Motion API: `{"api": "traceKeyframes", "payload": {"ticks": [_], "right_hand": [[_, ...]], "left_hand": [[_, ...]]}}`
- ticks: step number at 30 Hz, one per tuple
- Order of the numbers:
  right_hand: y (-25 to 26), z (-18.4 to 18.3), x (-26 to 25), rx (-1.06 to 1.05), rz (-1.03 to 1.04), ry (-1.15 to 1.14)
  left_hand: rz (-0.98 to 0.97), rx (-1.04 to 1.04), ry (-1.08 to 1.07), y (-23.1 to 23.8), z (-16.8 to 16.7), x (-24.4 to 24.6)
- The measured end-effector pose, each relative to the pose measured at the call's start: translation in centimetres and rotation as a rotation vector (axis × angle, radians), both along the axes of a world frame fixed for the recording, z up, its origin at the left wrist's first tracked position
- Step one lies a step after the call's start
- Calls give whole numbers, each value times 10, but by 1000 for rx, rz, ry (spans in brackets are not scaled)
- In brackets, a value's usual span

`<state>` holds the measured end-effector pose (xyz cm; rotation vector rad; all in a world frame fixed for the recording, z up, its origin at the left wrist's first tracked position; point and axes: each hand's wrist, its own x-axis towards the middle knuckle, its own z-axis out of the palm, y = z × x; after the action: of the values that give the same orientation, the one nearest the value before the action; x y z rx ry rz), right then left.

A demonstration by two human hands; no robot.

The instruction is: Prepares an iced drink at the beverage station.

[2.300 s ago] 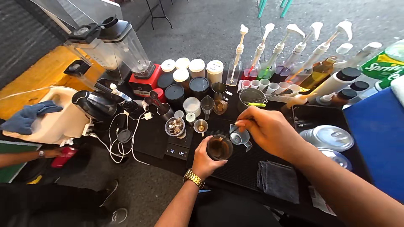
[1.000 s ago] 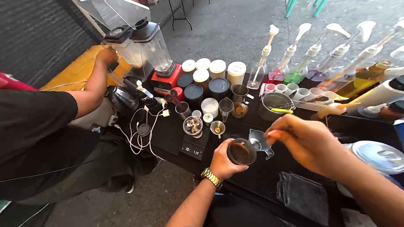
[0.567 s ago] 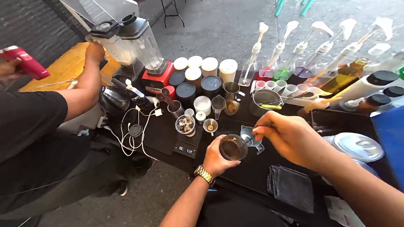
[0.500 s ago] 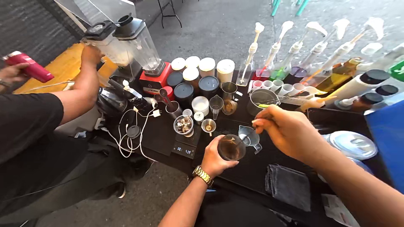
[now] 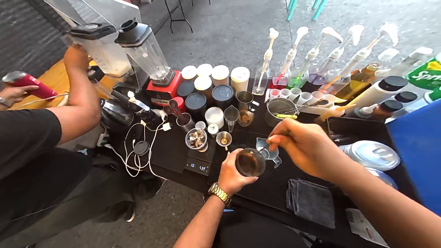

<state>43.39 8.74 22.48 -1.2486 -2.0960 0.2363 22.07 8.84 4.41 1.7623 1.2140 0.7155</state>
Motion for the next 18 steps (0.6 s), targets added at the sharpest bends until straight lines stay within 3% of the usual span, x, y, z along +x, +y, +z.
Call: {"api": "traceKeyframes", "payload": {"ticks": [18], "right_hand": [[0, 5, 1, 11, 2, -26]], "left_hand": [[-4, 12, -34, -1, 0, 5]]}}
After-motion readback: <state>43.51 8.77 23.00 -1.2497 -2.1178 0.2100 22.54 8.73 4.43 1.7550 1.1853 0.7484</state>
